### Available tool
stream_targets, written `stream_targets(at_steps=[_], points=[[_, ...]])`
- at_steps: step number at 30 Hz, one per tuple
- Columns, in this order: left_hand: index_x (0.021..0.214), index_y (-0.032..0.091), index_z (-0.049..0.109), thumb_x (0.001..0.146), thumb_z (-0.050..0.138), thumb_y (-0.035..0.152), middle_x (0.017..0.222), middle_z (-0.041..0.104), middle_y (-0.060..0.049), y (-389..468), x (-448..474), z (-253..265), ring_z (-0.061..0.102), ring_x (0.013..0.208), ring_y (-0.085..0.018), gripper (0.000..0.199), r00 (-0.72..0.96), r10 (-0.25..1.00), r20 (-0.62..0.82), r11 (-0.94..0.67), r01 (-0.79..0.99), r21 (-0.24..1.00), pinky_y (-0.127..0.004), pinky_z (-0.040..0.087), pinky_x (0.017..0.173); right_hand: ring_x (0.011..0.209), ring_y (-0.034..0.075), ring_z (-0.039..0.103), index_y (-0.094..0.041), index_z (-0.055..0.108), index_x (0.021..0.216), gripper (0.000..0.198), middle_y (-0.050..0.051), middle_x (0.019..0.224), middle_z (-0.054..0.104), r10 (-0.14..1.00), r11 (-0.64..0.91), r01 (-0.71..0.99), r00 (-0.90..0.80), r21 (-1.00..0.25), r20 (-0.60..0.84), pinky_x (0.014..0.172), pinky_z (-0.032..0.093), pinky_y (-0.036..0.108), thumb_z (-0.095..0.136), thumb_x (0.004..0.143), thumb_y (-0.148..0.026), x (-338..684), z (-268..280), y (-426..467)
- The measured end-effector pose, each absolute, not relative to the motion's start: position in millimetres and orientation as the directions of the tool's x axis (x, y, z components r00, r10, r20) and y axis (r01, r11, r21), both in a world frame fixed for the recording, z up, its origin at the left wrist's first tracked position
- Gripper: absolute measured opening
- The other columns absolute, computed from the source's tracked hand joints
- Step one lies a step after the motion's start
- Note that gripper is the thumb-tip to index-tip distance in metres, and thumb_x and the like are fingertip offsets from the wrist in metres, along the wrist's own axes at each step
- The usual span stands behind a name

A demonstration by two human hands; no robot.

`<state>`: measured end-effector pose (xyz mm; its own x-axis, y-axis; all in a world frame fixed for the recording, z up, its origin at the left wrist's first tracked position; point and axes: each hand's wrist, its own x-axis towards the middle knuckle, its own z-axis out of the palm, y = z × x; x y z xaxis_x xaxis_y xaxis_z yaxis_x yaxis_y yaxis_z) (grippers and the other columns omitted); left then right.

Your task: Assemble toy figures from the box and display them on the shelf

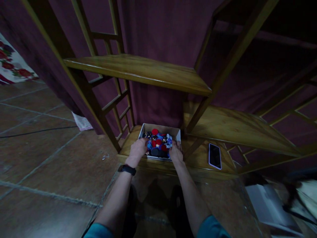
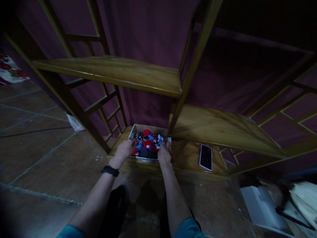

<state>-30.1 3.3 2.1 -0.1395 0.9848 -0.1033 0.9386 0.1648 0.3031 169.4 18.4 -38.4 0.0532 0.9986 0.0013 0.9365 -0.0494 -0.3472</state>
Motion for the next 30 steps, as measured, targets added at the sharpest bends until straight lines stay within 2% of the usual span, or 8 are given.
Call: stream_targets(at_steps=[4,8,15,21,26,30], points=[[0.114,0.025,0.062,0.087,0.040,0.028,0.098,0.068,-0.012,3,-42,1,0.064,0.094,-0.023,0.034,-0.185,0.979,-0.082,0.201,0.934,0.296,-0.032,0.047,0.082,0.115,0.021,0.042,-0.027,0.054,0.124,0.041,0.007,0.121,0.049,0.995,0.100,0.929,-0.085,-0.356,0.057,0.101,0.030,0.030,0.040,0.086,-0.017,168,-35,19],[0.118,0.024,0.059,0.086,0.041,0.023,0.101,0.068,-0.012,4,-47,-4,0.064,0.096,-0.021,0.037,-0.149,0.983,-0.105,0.175,0.936,0.305,-0.029,0.046,0.083,0.115,0.022,0.039,-0.030,0.061,0.115,0.036,0.005,0.124,0.049,0.977,0.204,0.917,-0.211,-0.343,0.016,0.100,0.030,0.033,0.044,0.085,-0.018,159,-38,18],[0.116,0.023,0.060,0.084,0.045,0.021,0.103,0.067,-0.011,7,-53,-10,0.062,0.100,-0.019,0.036,-0.113,0.982,-0.151,0.160,0.923,0.350,-0.027,0.044,0.087,0.117,0.025,0.037,-0.027,0.053,0.126,0.043,0.009,0.124,0.049,0.982,0.171,0.939,-0.187,-0.300,-0.027,0.097,0.031,0.038,0.045,0.084,-0.018,152,-48,17],[0.114,0.023,0.062,0.084,0.045,0.022,0.101,0.069,-0.010,4,-62,-4,0.063,0.098,-0.019,0.034,-0.157,0.977,-0.146,0.202,0.901,0.383,-0.026,0.045,0.085,0.118,0.025,0.037,-0.028,0.057,0.121,0.038,0.007,0.123,0.050,0.981,0.174,0.929,-0.191,-0.326,-0.022,0.098,0.031,0.037,0.046,0.085,-0.021,150,-42,18],[0.111,0.020,0.064,0.084,0.042,0.017,0.103,0.069,-0.010,7,-67,-8,0.063,0.098,-0.018,0.036,-0.134,0.987,-0.090,0.159,0.899,0.408,-0.025,0.044,0.087,0.117,0.020,0.039,-0.031,0.060,0.117,0.033,0.003,0.122,0.052,0.955,0.275,0.868,-0.297,-0.414,0.012,0.098,0.032,0.033,0.047,0.087,-0.025,142,-34,18],[0.110,0.019,0.065,0.084,0.042,0.016,0.103,0.070,-0.009,12,-62,-17,0.063,0.097,-0.017,0.035,-0.115,0.989,-0.094,0.145,0.890,0.432,-0.023,0.044,0.086,0.117,0.021,0.040,-0.031,0.060,0.116,0.036,0.003,0.122,0.051,0.922,0.332,0.853,-0.383,-0.402,-0.051,0.100,0.031,0.033,0.055,0.082,-0.026,135,-36,14]])
